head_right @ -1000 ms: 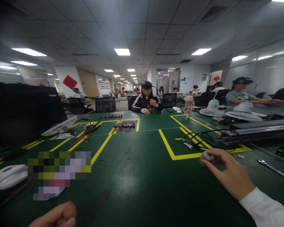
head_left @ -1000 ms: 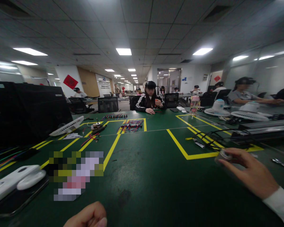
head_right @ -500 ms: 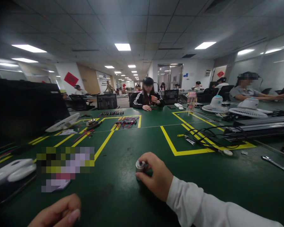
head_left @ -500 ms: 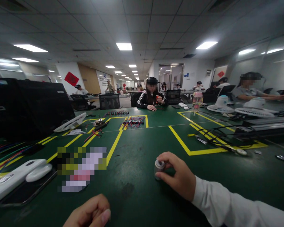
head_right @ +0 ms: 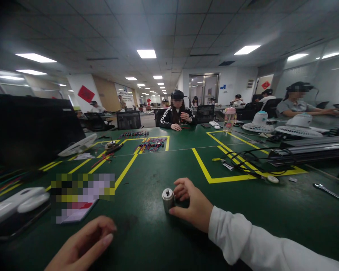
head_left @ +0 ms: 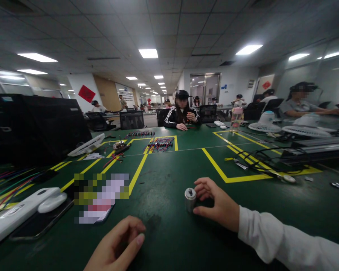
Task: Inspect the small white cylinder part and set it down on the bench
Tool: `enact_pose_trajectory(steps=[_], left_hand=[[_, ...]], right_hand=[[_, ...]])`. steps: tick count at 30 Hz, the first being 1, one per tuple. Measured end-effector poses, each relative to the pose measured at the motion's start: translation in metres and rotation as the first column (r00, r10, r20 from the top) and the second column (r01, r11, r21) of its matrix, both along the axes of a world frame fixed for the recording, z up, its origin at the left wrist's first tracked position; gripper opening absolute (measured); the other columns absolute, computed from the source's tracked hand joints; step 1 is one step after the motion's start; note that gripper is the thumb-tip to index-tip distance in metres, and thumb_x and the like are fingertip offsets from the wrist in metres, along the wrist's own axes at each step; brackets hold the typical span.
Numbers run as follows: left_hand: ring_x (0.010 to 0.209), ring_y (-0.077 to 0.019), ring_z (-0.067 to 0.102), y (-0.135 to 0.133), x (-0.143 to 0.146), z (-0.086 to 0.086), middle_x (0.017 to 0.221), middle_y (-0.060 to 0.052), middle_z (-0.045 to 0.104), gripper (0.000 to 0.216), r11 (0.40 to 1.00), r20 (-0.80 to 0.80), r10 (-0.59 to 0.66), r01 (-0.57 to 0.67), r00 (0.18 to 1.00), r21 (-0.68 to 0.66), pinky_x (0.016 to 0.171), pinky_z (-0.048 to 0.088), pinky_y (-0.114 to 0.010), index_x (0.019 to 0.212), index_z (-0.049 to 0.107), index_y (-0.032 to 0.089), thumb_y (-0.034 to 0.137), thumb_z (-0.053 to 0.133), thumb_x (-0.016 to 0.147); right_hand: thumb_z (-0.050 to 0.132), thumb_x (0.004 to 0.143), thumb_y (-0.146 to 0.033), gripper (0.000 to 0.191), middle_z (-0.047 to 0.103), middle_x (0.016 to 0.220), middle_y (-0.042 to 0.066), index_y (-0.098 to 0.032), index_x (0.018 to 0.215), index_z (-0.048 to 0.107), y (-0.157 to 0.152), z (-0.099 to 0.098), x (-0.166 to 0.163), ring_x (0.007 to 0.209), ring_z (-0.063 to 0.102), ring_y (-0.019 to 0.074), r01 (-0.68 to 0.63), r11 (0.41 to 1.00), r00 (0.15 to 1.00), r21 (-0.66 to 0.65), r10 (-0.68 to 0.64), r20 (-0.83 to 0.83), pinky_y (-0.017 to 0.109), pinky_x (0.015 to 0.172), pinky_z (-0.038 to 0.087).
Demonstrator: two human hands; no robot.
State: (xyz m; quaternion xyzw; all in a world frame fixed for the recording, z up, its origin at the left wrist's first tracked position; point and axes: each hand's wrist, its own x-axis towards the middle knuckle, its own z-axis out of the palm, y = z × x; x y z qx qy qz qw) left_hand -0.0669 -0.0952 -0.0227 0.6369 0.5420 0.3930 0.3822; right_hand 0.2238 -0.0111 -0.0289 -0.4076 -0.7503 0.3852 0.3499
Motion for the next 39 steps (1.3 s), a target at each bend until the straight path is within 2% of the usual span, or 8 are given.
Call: enact_pose_trajectory(steps=[3, 6, 8, 12, 22, 28, 33, 39], left_hand=[[0.077, -0.0203, 0.055, 0.019, 0.029, 0.004, 0.084, 0.000, 0.057, 0.017, 0.997, 0.023, -0.051, 0.050, 0.998, 0.056, 0.068, 0.045, -0.030, 0.100, 0.056, 0.023, 0.029, 0.057, 0.085], [0.080, -0.0189, 0.056, 0.041, 0.064, 0.005, 0.102, -0.005, 0.057, 0.024, 0.989, 0.042, -0.083, 0.077, 0.996, 0.124, 0.071, 0.045, -0.032, 0.110, 0.052, 0.022, 0.025, 0.056, 0.086], [0.082, -0.0185, 0.056, 0.052, 0.084, 0.006, 0.105, -0.006, 0.057, 0.027, 0.980, 0.052, -0.113, 0.103, 0.992, 0.170, 0.075, 0.045, -0.032, 0.112, 0.052, 0.021, 0.023, 0.057, 0.086], [0.082, -0.0184, 0.055, 0.061, 0.107, 0.008, 0.104, -0.007, 0.057, 0.024, 0.965, 0.050, -0.139, 0.124, 0.989, 0.233, 0.073, 0.044, -0.032, 0.111, 0.054, 0.021, 0.022, 0.056, 0.087], [0.077, -0.0175, 0.055, 0.061, 0.108, 0.009, 0.095, -0.003, 0.059, 0.015, 0.951, 0.015, -0.122, 0.113, 0.992, 0.289, 0.070, 0.045, -0.029, 0.102, 0.060, 0.022, 0.024, 0.055, 0.088], [0.077, -0.0171, 0.056, 0.061, 0.109, 0.011, 0.095, -0.002, 0.059, 0.014, 0.945, 0.005, -0.116, 0.109, 0.993, 0.308, 0.070, 0.046, -0.028, 0.100, 0.062, 0.021, 0.024, 0.056, 0.088], [0.077, -0.0169, 0.056, 0.062, 0.108, 0.010, 0.094, -0.002, 0.059, 0.015, 0.945, 0.007, -0.109, 0.102, 0.994, 0.310, 0.069, 0.046, -0.028, 0.100, 0.063, 0.021, 0.024, 0.054, 0.089], [0.076, -0.0162, 0.057, 0.063, 0.108, 0.010, 0.093, -0.002, 0.060, 0.014, 0.945, 0.011, -0.103, 0.094, 0.995, 0.313, 0.068, 0.047, -0.026, 0.098, 0.065, 0.020, 0.022, 0.055, 0.088]], right_hand=[[0.071, 0.067, -0.027, 0.065, 0.055, 0.112, 0.006, -0.020, 0.122, 0.039, -0.002, 0.007, -0.001, 0.100, 0.053, 0.0173, -0.015, 1.000, 0.999, 0.005, 0.015, 0.042, 0.035, 0.085, 0.045], [0.065, 0.073, -0.026, 0.052, 0.055, 0.116, 0.006, -0.021, 0.120, 0.045, -0.005, 0.014, -0.004, 0.104, 0.052, 0.0184, -0.058, 0.998, 0.993, 0.026, 0.054, 0.106, 0.037, 0.087, 0.043], [0.062, 0.076, -0.026, 0.044, 0.055, 0.117, 0.006, -0.021, 0.118, 0.048, -0.006, 0.016, -0.005, 0.104, 0.053, 0.0183, -0.077, 0.996, 0.989, 0.040, 0.071, 0.127, 0.036, 0.086, 0.043], [0.060, 0.078, -0.027, 0.044, 0.054, 0.120, 0.006, -0.021, 0.119, 0.047, -0.005, 0.014, -0.005, 0.103, 0.053, 0.0176, -0.094, 0.993, 0.989, 0.070, 0.086, 0.118, 0.034, 0.086, 0.043], [0.059, 0.078, -0.029, 0.045, 0.054, 0.118, 0.006, -0.019, 0.121, 0.048, -0.002, 0.007, -0.003, 0.095, 0.054, 0.0158, -0.073, 0.995, 0.986, 0.074, 0.061, 0.152, 0.030, 0.083, 0.044], [0.059, 0.077, -0.029, 0.048, 0.056, 0.115, 0.006, -0.019, 0.123, 0.047, -0.004, 0.012, -0.005, 0.093, 0.054, 0.0158, -0.049, 0.997, 0.985, 0.063, 0.038, 0.166, 0.031, 0.083, 0.044], [0.058, 0.077, -0.030, 0.049, 0.055, 0.118, 0.007, -0.018, 0.123, 0.047, -0.006, 0.016, -0.006, 0.097, 0.053, 0.0167, -0.032, 0.999, 0.983, 0.028, 0.026, 0.184, 0.032, 0.086, 0.044], [0.057, 0.078, -0.031, 0.049, 0.051, 0.124, 0.009, -0.018, 0.124, 0.045, -0.004, 0.011, -0.004, 0.100, 0.053, 0.0174, -0.037, 0.999, 0.979, 0.034, 0.029, 0.201, 0.033, 0.086, 0.044]])
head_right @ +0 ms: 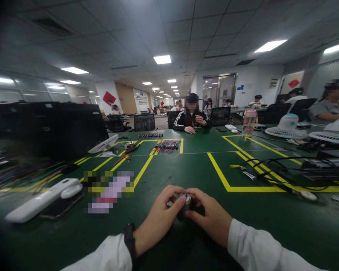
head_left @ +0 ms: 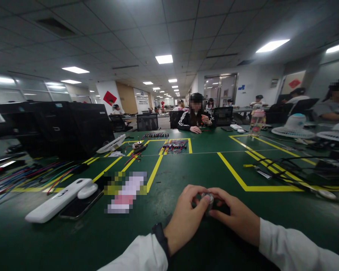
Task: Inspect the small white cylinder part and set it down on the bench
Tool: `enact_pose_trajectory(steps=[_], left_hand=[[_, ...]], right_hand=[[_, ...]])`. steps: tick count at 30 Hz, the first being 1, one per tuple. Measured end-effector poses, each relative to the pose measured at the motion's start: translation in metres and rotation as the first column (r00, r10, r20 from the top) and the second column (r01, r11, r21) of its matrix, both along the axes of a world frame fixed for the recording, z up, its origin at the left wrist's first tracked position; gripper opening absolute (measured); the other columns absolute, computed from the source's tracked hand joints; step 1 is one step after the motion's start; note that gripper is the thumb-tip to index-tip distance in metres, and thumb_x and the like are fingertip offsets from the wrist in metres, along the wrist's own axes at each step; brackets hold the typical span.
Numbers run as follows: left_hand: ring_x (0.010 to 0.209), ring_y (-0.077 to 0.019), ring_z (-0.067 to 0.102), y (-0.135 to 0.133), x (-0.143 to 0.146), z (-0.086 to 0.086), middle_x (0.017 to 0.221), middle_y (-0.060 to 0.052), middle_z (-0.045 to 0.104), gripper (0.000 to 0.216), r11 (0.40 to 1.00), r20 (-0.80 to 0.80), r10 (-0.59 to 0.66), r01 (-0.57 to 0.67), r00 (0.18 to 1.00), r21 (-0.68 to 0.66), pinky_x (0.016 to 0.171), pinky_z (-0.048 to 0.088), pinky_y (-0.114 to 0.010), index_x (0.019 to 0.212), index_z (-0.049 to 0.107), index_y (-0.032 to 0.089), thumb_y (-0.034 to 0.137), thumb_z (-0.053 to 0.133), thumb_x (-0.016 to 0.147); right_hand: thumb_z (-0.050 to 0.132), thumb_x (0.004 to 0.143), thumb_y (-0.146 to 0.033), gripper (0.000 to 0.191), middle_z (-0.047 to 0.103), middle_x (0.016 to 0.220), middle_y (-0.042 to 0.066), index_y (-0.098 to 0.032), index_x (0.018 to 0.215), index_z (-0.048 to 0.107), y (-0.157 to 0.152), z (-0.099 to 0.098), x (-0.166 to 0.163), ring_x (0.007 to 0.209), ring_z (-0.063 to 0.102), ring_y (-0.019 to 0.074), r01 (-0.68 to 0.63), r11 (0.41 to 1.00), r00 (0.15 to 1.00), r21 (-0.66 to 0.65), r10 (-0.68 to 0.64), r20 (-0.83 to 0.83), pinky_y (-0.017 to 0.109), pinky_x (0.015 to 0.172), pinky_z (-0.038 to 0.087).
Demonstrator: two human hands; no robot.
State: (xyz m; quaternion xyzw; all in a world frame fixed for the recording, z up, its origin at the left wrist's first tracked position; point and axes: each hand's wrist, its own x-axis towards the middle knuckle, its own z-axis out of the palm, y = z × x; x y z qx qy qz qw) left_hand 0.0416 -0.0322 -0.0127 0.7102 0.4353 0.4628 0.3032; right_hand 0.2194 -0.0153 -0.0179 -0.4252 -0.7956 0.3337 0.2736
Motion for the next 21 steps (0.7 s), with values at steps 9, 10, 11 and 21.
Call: enact_pose_trajectory(steps=[9, 10, 11, 21], left_hand=[[0.076, -0.0155, 0.057, -0.001, 0.001, 0.002, 0.095, -0.002, 0.060, 0.016, 1.000, 0.005, 0.022, -0.022, 1.000, 0.021, 0.068, 0.047, -0.026, 0.101, 0.064, 0.022, 0.022, 0.055, 0.088], [0.076, -0.0152, 0.057, -0.002, 0.001, 0.002, 0.097, -0.002, 0.059, 0.016, 0.999, 0.008, 0.025, -0.025, 1.000, 0.026, 0.068, 0.048, -0.026, 0.102, 0.064, 0.023, 0.022, 0.055, 0.088], [0.077, -0.0150, 0.057, -0.002, 0.002, 0.002, 0.097, -0.002, 0.058, 0.016, 0.999, 0.011, 0.031, -0.031, 0.999, 0.032, 0.068, 0.048, -0.026, 0.101, 0.064, 0.023, 0.022, 0.055, 0.088], [0.082, -0.0171, 0.059, 0.003, -0.001, 0.010, 0.087, -0.001, 0.060, 0.012, 0.992, 0.014, 0.094, -0.095, 0.995, 0.086, 0.070, 0.048, -0.029, 0.088, 0.067, 0.018, 0.022, 0.056, 0.089]], right_hand=[[0.057, 0.080, -0.032, 0.051, 0.050, 0.126, 0.009, -0.017, 0.127, 0.043, 0.000, -0.001, 0.000, 0.103, 0.052, 0.0168, -0.025, 1.000, 1.000, 0.004, 0.025, -0.007, 0.032, 0.088, 0.043], [0.057, 0.080, -0.032, 0.051, 0.050, 0.126, 0.009, -0.017, 0.127, 0.043, 0.001, 0.000, -0.001, 0.104, 0.052, 0.0169, -0.027, 1.000, 1.000, 0.005, 0.027, -0.011, 0.032, 0.088, 0.043], [0.057, 0.080, -0.032, 0.051, 0.050, 0.126, 0.009, -0.017, 0.126, 0.043, 0.001, 0.000, -0.001, 0.105, 0.051, 0.0170, -0.028, 1.000, 1.000, 0.004, 0.028, -0.013, 0.032, 0.088, 0.043], [0.055, 0.078, -0.027, 0.043, 0.053, 0.120, 0.008, -0.017, 0.119, 0.046, -0.003, 0.003, -0.003, 0.101, 0.052, 0.0160, -0.008, 1.000, 1.000, 0.028, 0.007, 0.015, 0.030, 0.086, 0.042]])
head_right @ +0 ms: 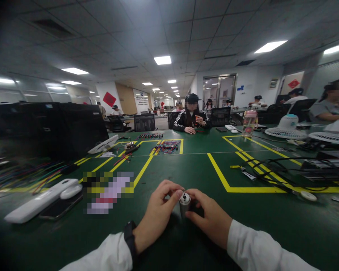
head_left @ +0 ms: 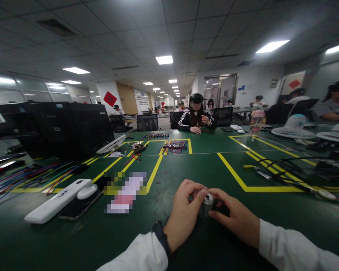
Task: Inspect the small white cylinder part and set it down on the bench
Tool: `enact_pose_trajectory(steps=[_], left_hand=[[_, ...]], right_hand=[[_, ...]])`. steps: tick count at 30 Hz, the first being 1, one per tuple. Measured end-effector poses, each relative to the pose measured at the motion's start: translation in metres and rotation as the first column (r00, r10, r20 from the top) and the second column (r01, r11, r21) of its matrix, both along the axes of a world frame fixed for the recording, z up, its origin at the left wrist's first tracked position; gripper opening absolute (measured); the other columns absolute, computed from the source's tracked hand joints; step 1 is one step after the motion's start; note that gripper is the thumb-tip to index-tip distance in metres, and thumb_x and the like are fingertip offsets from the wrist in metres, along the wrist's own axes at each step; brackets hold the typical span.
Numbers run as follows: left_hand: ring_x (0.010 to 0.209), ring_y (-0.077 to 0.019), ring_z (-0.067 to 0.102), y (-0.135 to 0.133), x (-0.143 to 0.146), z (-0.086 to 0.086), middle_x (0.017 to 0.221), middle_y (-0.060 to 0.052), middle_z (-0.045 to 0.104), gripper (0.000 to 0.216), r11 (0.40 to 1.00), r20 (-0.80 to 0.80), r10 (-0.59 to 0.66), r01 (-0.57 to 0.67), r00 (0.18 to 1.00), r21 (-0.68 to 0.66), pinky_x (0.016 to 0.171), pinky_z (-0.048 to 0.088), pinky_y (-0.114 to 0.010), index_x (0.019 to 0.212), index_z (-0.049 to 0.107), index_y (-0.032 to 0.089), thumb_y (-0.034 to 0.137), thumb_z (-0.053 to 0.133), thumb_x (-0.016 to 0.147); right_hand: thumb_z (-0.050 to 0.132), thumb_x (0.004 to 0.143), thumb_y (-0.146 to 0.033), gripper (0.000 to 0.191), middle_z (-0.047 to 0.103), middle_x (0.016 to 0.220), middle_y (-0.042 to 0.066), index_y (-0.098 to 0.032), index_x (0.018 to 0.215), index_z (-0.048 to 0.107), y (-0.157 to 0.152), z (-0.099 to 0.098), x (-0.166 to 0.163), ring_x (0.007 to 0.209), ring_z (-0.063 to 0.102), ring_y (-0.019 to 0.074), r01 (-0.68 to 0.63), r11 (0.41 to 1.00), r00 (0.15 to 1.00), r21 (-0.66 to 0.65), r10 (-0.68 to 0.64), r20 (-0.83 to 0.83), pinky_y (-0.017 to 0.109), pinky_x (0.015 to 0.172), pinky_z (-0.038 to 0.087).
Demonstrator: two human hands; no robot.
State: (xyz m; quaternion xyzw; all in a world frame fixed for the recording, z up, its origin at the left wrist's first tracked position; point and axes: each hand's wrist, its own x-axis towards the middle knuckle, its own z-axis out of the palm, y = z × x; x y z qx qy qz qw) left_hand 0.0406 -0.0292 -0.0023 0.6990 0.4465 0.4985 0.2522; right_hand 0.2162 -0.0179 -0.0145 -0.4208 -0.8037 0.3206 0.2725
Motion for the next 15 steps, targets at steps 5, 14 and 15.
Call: enact_pose_trajectory(steps=[5, 14, 15], left_hand=[[0.079, -0.0187, 0.065, 0.005, -0.014, -0.003, 0.093, -0.002, 0.067, 0.016, 0.999, -0.043, -0.030, 0.028, 0.999, -0.028, 0.070, 0.053, -0.037, 0.100, 0.061, 0.016, 0.028, 0.053, 0.092], [0.094, -0.0228, 0.060, 0.005, -0.024, -0.006, 0.094, -0.002, 0.071, 0.012, 0.983, -0.319, -0.183, 0.166, 0.930, -0.081, 0.084, 0.042, -0.040, 0.090, 0.073, 0.027, 0.026, 0.063, 0.085], [0.095, -0.0242, 0.059, 0.004, -0.025, -0.007, 0.095, -0.002, 0.070, 0.012, 0.984, -0.347, -0.177, 0.158, 0.921, -0.081, 0.084, 0.040, -0.040, 0.088, 0.075, 0.031, 0.027, 0.065, 0.082]], right_hand=[[0.054, 0.077, -0.025, 0.035, 0.056, 0.112, 0.007, -0.017, 0.111, 0.047, -0.004, 0.003, 0.001, 0.099, 0.052, 0.0159, 0.058, 0.997, 0.998, 0.048, -0.058, -0.001, 0.030, 0.085, 0.041], [0.054, 0.077, -0.032, 0.037, 0.058, 0.103, 0.006, -0.016, 0.108, 0.046, -0.001, -0.002, 0.004, 0.084, 0.054, 0.0146, 0.286, 0.956, 0.958, 0.070, -0.283, -0.048, 0.029, 0.075, 0.043], [0.054, 0.077, -0.033, 0.037, 0.058, 0.103, 0.006, -0.016, 0.109, 0.046, -0.001, -0.004, 0.004, 0.084, 0.054, 0.0143, 0.294, 0.953, 0.955, 0.069, -0.291, -0.056, 0.029, 0.075, 0.043]])
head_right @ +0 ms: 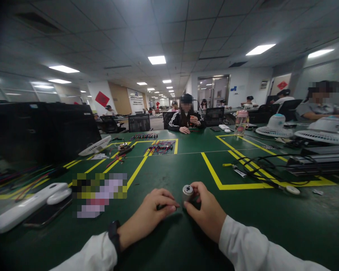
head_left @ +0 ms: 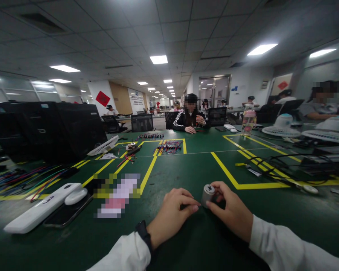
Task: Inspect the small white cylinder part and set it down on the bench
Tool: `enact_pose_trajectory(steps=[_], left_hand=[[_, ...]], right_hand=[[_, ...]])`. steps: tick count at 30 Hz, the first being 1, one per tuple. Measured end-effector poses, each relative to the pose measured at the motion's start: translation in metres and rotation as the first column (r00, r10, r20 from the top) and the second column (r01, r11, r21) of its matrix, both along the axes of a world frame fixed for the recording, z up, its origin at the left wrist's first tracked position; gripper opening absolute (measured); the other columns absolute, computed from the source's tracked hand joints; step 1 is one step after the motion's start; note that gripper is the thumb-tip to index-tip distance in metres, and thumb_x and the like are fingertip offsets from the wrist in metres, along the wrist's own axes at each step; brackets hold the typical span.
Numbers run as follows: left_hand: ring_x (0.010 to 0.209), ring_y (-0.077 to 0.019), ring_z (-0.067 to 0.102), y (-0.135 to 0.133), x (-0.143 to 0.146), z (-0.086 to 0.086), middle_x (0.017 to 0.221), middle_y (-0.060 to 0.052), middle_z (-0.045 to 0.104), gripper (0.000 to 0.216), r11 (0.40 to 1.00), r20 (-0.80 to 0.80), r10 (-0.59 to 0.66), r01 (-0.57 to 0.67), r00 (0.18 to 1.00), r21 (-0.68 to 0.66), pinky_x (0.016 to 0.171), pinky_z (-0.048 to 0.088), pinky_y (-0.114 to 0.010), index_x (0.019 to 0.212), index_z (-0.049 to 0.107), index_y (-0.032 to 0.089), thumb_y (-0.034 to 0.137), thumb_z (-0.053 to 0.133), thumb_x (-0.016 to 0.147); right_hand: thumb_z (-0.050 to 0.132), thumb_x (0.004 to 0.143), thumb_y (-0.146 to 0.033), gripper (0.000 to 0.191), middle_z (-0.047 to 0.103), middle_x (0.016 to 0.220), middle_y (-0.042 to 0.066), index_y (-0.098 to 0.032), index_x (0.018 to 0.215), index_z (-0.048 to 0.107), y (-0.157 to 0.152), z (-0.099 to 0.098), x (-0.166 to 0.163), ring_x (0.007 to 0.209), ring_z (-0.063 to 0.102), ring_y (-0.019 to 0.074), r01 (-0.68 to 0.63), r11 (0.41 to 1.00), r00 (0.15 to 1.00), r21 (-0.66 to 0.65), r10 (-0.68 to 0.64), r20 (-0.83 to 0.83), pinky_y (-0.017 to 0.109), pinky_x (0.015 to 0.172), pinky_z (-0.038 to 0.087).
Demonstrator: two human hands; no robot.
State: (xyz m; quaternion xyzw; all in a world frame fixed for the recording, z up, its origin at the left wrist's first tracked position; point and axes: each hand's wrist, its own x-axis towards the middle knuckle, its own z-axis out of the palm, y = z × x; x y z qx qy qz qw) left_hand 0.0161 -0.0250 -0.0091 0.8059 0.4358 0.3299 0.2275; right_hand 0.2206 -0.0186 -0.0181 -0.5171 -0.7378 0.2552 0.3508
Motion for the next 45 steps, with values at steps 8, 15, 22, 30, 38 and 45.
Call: enact_pose_trajectory(steps=[8, 15, 22, 30, 38, 45], left_hand=[[0.101, -0.0275, 0.053, 0.000, -0.001, -0.004, 0.106, -0.001, 0.068, 0.017, 1.000, -0.079, 0.004, -0.004, 0.997, -0.001, 0.085, 0.034, -0.042, 0.091, 0.074, 0.038, 0.028, 0.066, 0.080], [0.099, -0.0212, 0.057, -0.006, -0.011, 0.004, 0.102, -0.003, 0.066, 0.021, 0.998, 0.063, 0.001, 0.004, 0.998, -0.068, 0.089, 0.040, -0.034, 0.102, 0.070, 0.029, 0.023, 0.056, 0.088], [0.069, -0.0169, 0.058, -0.038, -0.064, -0.001, 0.081, 0.002, 0.059, 0.015, 0.962, 0.222, 0.186, -0.131, 0.957, -0.240, 0.065, 0.049, -0.029, 0.101, 0.056, 0.025, 0.032, 0.045, 0.093], [0.051, -0.0121, 0.045, -0.068, -0.120, -0.008, 0.063, 0.007, 0.053, 0.021, 0.877, 0.294, 0.357, -0.210, 0.887, -0.432, 0.047, 0.040, -0.023, 0.084, 0.051, 0.025, 0.046, 0.048, 0.089], [0.047, -0.0120, 0.045, -0.065, -0.119, -0.011, 0.060, 0.007, 0.056, 0.027, 0.843, 0.318, 0.399, -0.207, 0.860, -0.496, 0.044, 0.036, -0.022, 0.088, 0.050, 0.027, 0.053, 0.054, 0.082], [0.046, -0.0129, 0.042, -0.070, -0.123, -0.014, 0.057, 0.008, 0.053, 0.027, 0.833, 0.324, 0.442, -0.247, 0.837, -0.496, 0.046, 0.035, -0.023, 0.097, 0.050, 0.029, 0.052, 0.055, 0.082]], right_hand=[[0.055, 0.076, -0.032, 0.038, 0.057, 0.103, 0.007, -0.016, 0.110, 0.045, -0.001, -0.002, 0.001, 0.086, 0.054, 0.0144, -0.030, 0.999, 1.000, 0.011, 0.030, -0.003, 0.030, 0.077, 0.044], [0.052, 0.079, -0.039, 0.044, 0.055, 0.108, 0.008, -0.016, 0.115, 0.043, 0.000, -0.002, 0.043, 0.086, 0.054, 0.0154, 0.076, 0.996, 0.991, 0.043, -0.080, 0.109, 0.032, 0.079, 0.046], [0.061, 0.066, -0.056, 0.059, 0.059, 0.096, 0.013, -0.018, 0.109, 0.046, 0.005, -0.020, 0.168, 0.080, 0.060, 0.0240, 0.417, 0.868, 0.859, 0.269, -0.474, 0.196, 0.037, 0.066, 0.049], [0.064, 0.066, -0.056, 0.049, 0.062, 0.090, 0.015, -0.022, 0.099, 0.049, -0.003, -0.037, 0.274, 0.067, 0.063, 0.0226, 0.584, 0.767, 0.704, 0.267, -0.642, 0.304, 0.034, 0.056, 0.047], [0.058, 0.075, -0.044, 0.041, 0.054, 0.114, 0.010, -0.023, 0.111, 0.053, -0.010, -0.005, 0.148, 0.112, 0.048, 0.0268, 0.092, 0.812, 0.867, 0.577, -0.350, 0.355, 0.044, 0.100, 0.037], [0.051, 0.084, -0.033, 0.025, 0.059, 0.100, 0.006, -0.019, 0.102, 0.063, -0.005, 0.003, -0.010, 0.092, 0.053, 0.0158, -0.313, 0.946, 0.912, 0.086, 0.275, 0.304, 0.031, 0.083, 0.045]])
